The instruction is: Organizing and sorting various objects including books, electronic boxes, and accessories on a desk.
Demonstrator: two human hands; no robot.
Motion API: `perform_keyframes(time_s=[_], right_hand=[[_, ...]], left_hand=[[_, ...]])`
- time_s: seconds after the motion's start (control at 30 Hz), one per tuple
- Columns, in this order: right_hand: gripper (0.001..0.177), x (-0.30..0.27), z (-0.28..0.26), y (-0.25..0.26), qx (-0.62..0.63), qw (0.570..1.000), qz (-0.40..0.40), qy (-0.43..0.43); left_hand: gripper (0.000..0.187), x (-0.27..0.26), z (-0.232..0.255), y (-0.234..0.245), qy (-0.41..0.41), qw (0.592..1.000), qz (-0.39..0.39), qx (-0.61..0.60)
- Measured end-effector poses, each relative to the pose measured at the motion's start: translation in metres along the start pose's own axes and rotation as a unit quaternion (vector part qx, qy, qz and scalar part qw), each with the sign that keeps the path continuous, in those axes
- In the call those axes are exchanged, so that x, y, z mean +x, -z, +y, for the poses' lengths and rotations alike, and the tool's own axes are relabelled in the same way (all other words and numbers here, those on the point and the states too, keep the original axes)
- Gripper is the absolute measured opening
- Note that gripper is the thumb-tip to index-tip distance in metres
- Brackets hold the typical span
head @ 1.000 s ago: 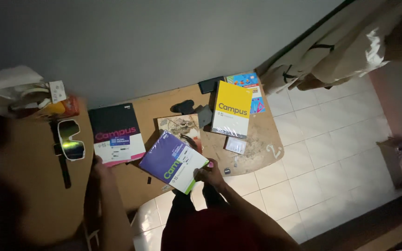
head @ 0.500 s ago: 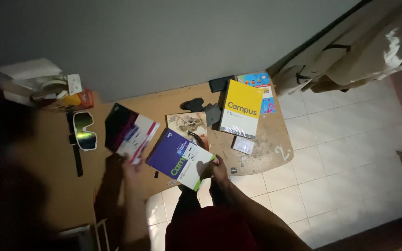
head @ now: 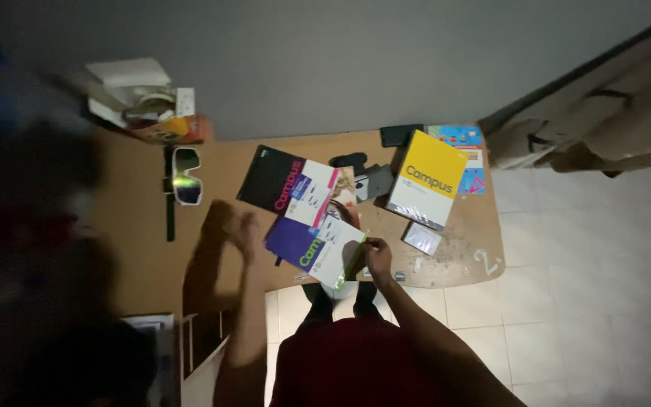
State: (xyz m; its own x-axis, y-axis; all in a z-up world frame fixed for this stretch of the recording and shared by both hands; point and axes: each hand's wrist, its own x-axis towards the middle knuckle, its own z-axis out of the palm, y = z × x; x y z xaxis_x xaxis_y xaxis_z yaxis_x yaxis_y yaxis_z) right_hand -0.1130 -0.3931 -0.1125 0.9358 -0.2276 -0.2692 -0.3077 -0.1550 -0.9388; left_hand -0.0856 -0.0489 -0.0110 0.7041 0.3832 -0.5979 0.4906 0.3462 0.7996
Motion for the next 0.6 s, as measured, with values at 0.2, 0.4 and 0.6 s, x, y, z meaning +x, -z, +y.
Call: perform_keyframes(time_s=[0.2, 0.4, 0.6], right_hand=[[0.024, -0.006, -0.024, -0.027, -0.059, 0.979, 0.070, 0.182], [0.024, 0.004, -0.061, -0.083, 0.095, 0.983, -0.139, -0.068], [0.046, 0.034, -0.152, -0.117, 0.330, 0.890, -0.256, -0.182]], left_hand=[[0.039, 0.020, 0.145, 0.077, -0.414, 0.876, 0.216, 0.123], [0.006, 0.108, 0.073, 0.081, -0.278, 0.909, -0.202, -0.234], [0.033, -0.020, 0.066, -0.041, -0.317, 0.913, -0.186, 0.176]])
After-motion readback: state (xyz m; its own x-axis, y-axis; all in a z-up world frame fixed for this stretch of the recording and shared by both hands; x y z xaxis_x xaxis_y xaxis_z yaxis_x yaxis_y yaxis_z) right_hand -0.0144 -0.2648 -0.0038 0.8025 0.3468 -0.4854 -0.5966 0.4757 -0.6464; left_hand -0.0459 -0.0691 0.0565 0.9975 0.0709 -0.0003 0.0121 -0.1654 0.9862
